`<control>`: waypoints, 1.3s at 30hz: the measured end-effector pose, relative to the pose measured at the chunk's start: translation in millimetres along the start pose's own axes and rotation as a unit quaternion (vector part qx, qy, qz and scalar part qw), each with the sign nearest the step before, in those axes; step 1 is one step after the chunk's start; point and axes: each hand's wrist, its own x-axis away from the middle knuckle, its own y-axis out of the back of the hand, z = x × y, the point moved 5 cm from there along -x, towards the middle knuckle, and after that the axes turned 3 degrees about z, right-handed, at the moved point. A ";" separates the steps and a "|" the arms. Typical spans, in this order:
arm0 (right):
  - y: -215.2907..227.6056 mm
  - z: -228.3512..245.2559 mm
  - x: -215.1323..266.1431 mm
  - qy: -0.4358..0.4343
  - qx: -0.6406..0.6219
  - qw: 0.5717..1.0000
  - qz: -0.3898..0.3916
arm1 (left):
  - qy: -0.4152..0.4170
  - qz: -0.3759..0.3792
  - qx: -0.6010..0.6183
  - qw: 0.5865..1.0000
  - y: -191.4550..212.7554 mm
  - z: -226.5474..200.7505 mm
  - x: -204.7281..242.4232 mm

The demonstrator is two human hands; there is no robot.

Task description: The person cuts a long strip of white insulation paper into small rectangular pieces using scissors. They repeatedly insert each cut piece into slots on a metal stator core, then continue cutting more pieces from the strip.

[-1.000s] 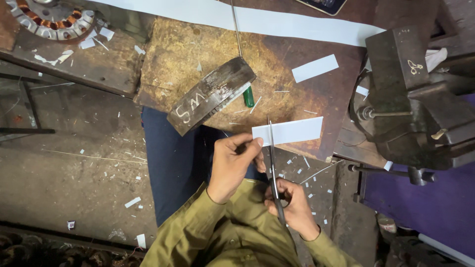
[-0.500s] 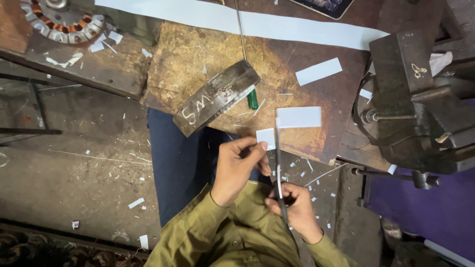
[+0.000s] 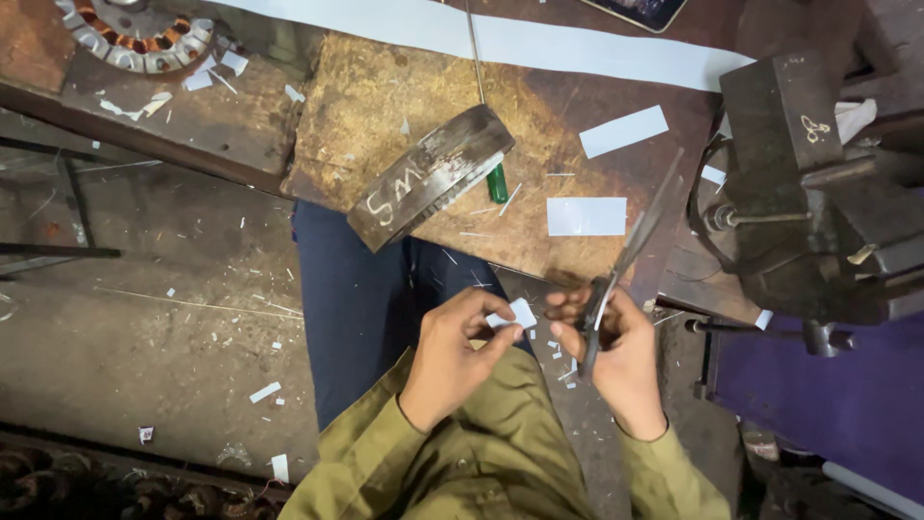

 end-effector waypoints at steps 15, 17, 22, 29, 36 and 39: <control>-16.3 -18.3 -5.4 -0.079 -0.043 0.994 0.059 | 0.064 0.062 0.202 0.975 5.8 42.4 5.2; -16.4 -16.7 -4.5 -0.076 -0.053 0.994 0.051 | 0.071 0.076 0.217 0.971 5.3 43.3 4.4; -17.2 -16.5 -4.8 -0.041 -0.081 0.996 0.019 | 0.071 -0.001 0.178 0.981 2.8 41.0 5.0; -31.2 -35.3 9.4 -0.017 -0.172 0.985 -0.030 | 0.041 0.019 0.297 0.954 -12.0 36.6 5.8; -47.7 -52.0 27.4 -0.137 -0.194 0.951 0.200 | 0.072 -0.036 0.394 0.916 -1.4 31.2 11.4; -44.4 -38.6 43.6 -0.161 -0.289 0.866 0.376 | 0.056 -0.049 0.377 0.923 12.7 28.7 9.0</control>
